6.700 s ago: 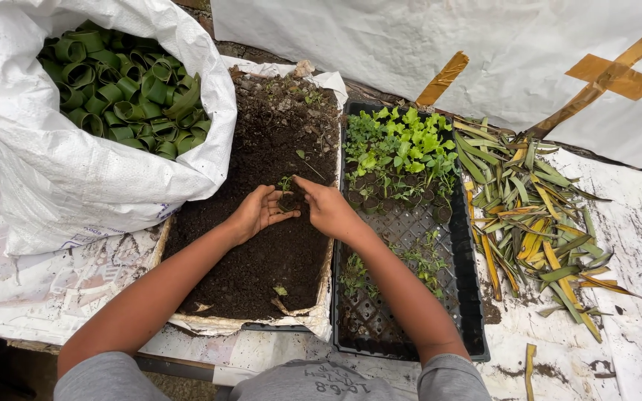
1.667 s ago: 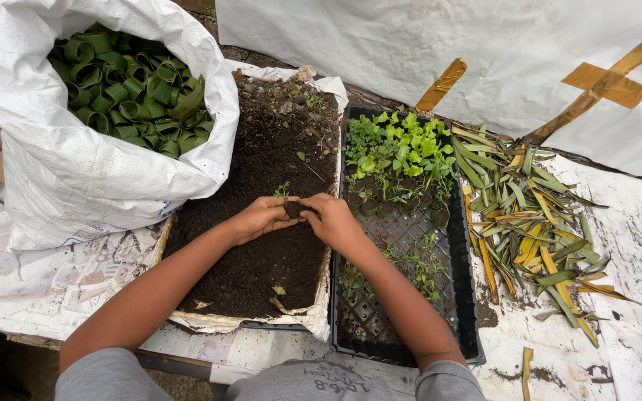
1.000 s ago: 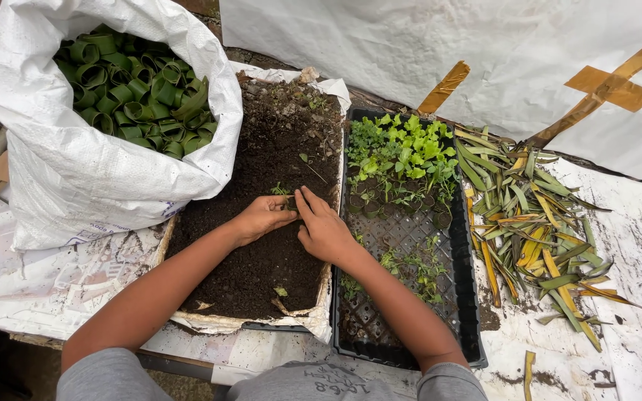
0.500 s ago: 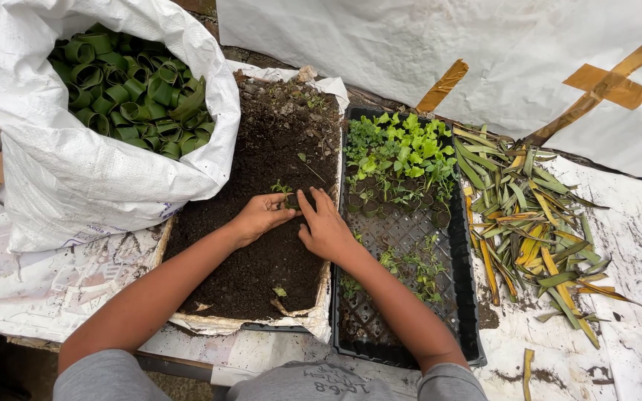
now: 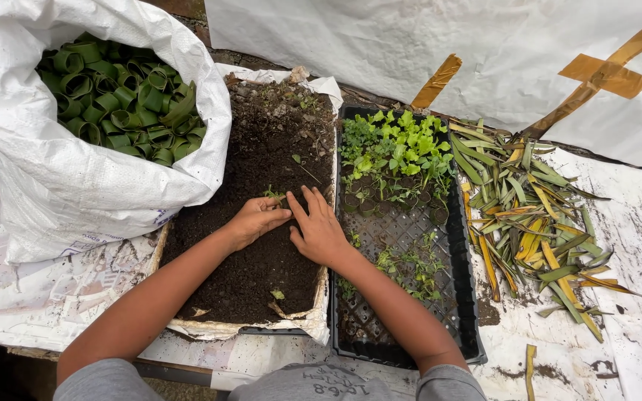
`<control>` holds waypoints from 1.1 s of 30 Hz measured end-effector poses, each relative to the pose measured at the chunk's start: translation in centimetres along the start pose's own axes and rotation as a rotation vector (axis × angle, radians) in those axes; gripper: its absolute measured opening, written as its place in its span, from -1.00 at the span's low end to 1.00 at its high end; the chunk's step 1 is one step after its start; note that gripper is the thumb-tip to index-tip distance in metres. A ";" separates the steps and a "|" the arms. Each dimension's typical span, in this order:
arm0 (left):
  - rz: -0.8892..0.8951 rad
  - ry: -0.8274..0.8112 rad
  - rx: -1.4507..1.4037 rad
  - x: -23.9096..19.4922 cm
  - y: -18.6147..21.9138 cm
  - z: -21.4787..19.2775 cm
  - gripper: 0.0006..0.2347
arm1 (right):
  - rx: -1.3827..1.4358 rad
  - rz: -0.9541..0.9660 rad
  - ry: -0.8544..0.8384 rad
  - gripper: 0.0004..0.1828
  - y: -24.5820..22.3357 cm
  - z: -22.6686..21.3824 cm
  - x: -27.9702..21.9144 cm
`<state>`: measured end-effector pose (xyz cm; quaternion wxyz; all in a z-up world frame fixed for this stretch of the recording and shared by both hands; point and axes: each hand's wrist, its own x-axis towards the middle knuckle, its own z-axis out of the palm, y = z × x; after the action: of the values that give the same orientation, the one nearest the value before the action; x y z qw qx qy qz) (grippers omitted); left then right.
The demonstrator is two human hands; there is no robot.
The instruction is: Planting small green seedlings or cuttings into a container of soil
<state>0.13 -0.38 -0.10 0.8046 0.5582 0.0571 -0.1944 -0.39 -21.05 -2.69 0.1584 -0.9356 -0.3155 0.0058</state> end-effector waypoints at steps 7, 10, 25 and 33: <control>0.007 -0.014 0.043 0.6 -1.0 0.0 -0.50 | 0.108 -0.004 -0.026 0.00 -0.1 0.1 0.0; -0.014 -0.012 0.102 1.7 -2.4 -1.2 -0.49 | 0.248 -0.006 0.045 -0.12 -0.3 -0.1 0.0; 0.075 -0.029 0.136 0.4 -1.0 0.0 -0.53 | 0.290 -0.022 0.323 -0.07 0.4 2.0 -0.3; 0.041 -0.060 0.078 -0.8 0.3 1.2 -0.38 | 0.212 -0.010 0.447 -0.32 4.7 0.3 1.0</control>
<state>-0.67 -1.15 0.88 0.7873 0.5843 0.0141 -0.1966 3.12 -23.90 -4.35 0.3214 -0.8902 -0.2749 -0.1692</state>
